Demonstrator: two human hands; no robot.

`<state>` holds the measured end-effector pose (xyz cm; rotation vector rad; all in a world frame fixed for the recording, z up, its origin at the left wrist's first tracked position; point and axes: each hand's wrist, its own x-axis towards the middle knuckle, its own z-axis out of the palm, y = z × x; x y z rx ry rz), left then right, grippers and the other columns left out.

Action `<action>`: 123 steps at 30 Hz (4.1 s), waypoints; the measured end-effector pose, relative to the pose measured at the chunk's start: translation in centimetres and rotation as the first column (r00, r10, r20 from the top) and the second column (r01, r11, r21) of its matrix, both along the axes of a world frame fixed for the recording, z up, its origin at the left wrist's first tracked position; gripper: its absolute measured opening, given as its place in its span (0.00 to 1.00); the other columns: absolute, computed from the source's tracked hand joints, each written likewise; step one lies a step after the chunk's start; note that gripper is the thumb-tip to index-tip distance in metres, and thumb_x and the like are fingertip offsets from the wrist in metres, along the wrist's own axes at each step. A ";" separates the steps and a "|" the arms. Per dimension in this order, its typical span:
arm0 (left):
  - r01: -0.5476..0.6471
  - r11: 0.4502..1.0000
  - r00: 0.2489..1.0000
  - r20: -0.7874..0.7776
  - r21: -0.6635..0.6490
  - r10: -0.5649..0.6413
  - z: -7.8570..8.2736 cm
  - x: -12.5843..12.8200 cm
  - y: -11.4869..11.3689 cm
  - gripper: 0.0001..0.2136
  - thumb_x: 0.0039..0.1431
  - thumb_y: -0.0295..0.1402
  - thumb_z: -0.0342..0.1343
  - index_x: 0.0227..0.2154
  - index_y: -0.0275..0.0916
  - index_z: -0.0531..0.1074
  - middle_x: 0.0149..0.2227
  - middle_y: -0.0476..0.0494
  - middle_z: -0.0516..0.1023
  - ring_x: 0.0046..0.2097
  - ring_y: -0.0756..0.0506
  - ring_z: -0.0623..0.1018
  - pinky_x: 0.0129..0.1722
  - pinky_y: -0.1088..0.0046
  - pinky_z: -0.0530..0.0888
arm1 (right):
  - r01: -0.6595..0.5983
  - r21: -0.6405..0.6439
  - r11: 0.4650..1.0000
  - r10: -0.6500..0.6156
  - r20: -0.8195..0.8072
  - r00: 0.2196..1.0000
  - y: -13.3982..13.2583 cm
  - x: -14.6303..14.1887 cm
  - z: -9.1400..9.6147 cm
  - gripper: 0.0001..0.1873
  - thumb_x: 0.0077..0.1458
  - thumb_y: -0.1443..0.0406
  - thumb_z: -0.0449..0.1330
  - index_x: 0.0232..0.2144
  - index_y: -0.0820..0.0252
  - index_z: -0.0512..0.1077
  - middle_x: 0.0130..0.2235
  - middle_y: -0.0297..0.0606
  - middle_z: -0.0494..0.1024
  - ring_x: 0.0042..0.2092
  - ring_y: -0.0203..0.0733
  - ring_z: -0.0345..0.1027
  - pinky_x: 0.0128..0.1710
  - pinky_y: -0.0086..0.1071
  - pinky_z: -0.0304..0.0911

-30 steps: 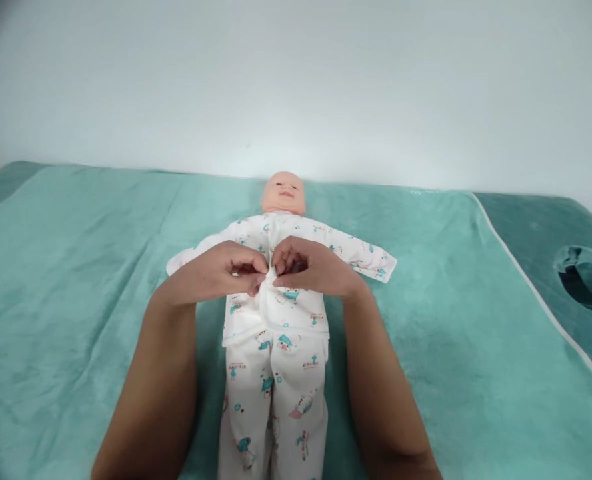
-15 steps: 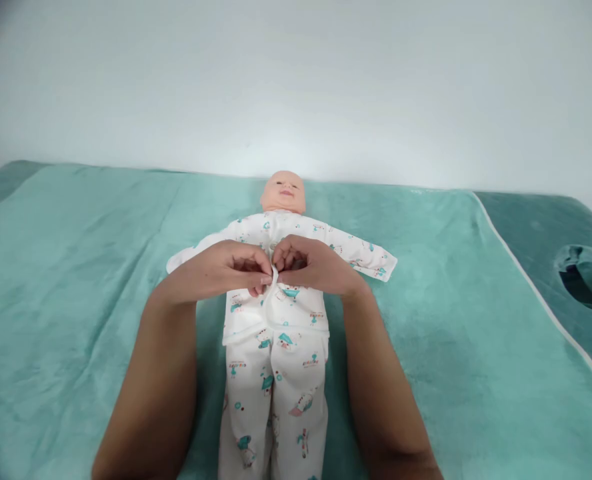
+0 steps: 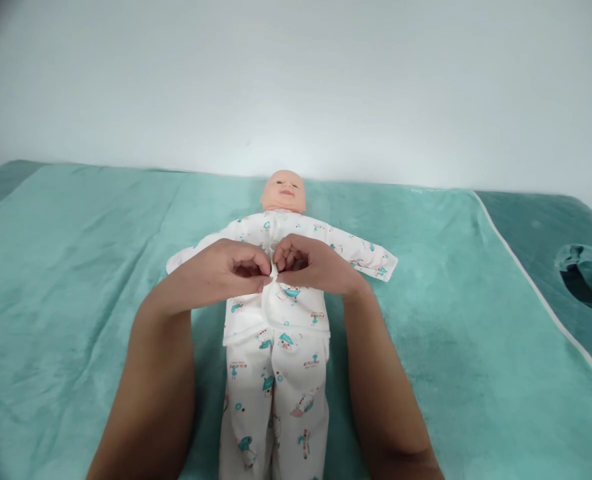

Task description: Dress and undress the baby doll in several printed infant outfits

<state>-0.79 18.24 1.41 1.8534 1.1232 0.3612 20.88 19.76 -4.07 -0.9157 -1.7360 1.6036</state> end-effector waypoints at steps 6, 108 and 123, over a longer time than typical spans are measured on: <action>-0.027 0.999 0.996 0.088 0.024 0.025 -1.1 -0.4 0.4 0.05 0.55 0.34 0.57 0.27 0.38 0.71 0.24 0.51 0.71 0.27 0.53 0.67 0.25 0.77 0.63 | 0.003 -0.019 1.000 -0.003 -0.027 1.000 0.1 0.1 0.1 0.12 0.48 0.64 0.68 0.35 0.57 0.71 0.31 0.30 0.71 0.30 0.32 0.62 0.28 0.27 0.60; -0.048 0.995 0.964 0.255 -0.091 0.070 -1.1 0.1 0.6 0.04 0.58 0.31 0.57 0.31 0.40 0.67 0.29 0.52 0.69 0.30 0.52 0.67 0.27 0.75 0.63 | -0.048 -0.195 0.980 0.047 -0.011 0.999 -0.2 0.2 0.5 0.11 0.51 0.64 0.67 0.38 0.57 0.72 0.25 0.29 0.75 0.27 0.34 0.71 0.20 0.23 0.64; -0.101 0.994 0.978 0.179 -0.032 0.105 -0.4 0.1 0.2 0.05 0.57 0.36 0.58 0.32 0.40 0.71 0.36 0.47 0.77 0.38 0.47 0.76 0.34 0.72 0.70 | 0.074 -0.019 0.997 -0.067 0.249 0.966 -1.5 -1.5 2.4 0.11 0.51 0.62 0.64 0.32 0.55 0.64 0.26 0.27 0.68 0.26 0.32 0.60 0.22 0.28 0.56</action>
